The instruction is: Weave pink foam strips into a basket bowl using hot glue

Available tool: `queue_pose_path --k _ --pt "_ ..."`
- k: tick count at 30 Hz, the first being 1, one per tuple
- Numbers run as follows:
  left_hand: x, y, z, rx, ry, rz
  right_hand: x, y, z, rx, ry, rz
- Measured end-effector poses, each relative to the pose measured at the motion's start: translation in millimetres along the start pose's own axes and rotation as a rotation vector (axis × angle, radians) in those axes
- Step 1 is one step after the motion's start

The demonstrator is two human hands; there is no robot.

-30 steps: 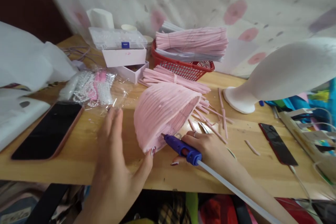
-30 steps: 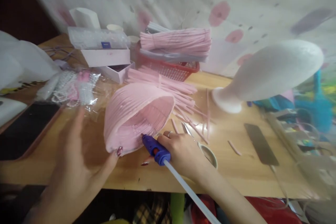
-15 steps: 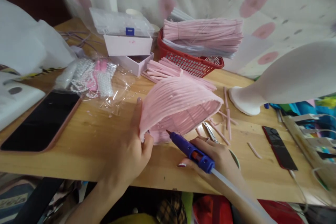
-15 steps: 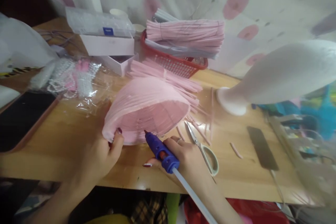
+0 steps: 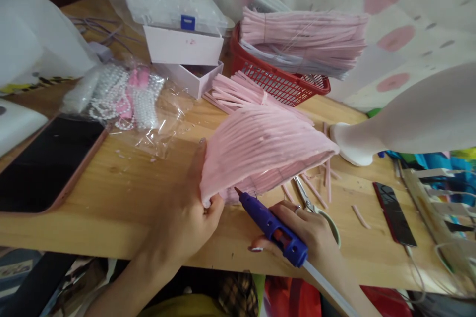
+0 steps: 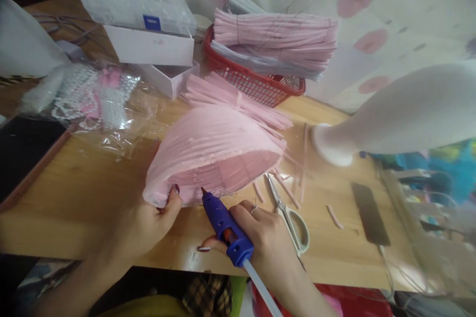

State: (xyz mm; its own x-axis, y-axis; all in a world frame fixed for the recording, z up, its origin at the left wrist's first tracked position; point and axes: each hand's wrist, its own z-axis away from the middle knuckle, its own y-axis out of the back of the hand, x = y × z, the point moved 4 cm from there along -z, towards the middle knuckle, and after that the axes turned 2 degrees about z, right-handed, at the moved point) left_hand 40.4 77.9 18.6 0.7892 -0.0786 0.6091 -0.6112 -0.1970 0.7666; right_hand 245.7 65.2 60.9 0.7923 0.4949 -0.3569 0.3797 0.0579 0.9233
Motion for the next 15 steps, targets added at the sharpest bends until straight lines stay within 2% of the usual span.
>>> queue_pose_path --k 6,12,15 --pt "-2.1 -3.6 1.9 -0.015 -0.062 -0.043 1.8 -6.0 0.6 -0.040 0.004 0.016" --pt "-8.8 -6.8 7.1 0.082 -0.128 -0.090 1.2 1.6 -1.9 -0.005 0.045 0.088" --pt "-8.6 -7.5 7.1 0.082 -0.134 -0.085 -2.5 4.7 -3.7 0.008 0.061 0.090"
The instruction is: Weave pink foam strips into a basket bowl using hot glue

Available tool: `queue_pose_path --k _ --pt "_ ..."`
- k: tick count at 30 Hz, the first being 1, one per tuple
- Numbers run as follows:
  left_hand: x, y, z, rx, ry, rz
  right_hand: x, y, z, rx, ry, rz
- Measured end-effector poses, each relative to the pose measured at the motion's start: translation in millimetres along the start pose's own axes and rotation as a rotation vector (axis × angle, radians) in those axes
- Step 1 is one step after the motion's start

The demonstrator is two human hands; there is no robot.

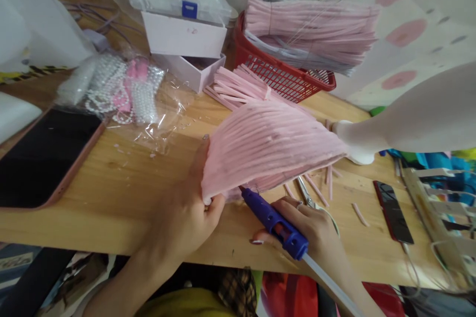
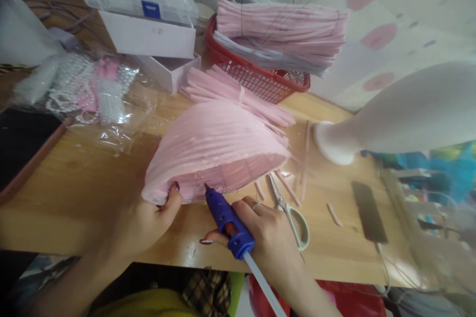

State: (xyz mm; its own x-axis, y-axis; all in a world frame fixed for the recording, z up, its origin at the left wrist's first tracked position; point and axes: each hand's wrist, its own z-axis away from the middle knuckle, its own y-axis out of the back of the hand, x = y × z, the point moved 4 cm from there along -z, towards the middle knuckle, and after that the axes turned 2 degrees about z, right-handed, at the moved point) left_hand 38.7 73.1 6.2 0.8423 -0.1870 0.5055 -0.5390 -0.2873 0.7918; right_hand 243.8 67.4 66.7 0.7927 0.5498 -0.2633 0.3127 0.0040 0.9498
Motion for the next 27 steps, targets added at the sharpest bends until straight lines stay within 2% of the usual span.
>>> queue_pose_path --k 6,12,18,27 --pt "-2.6 -1.8 3.4 0.039 0.046 0.038 -1.8 -4.2 0.1 -0.010 -0.011 -0.012" --pt "2.5 2.3 -3.1 -0.044 0.027 0.050 1.6 -1.4 3.9 0.011 -0.005 0.023" --pt "0.9 2.8 -2.9 -0.033 0.026 0.062 -3.9 -4.4 1.5 0.010 0.009 0.016" --pt "4.9 7.9 -9.4 -0.095 0.037 0.138 -4.4 -1.9 2.0 -0.002 -0.006 0.029"
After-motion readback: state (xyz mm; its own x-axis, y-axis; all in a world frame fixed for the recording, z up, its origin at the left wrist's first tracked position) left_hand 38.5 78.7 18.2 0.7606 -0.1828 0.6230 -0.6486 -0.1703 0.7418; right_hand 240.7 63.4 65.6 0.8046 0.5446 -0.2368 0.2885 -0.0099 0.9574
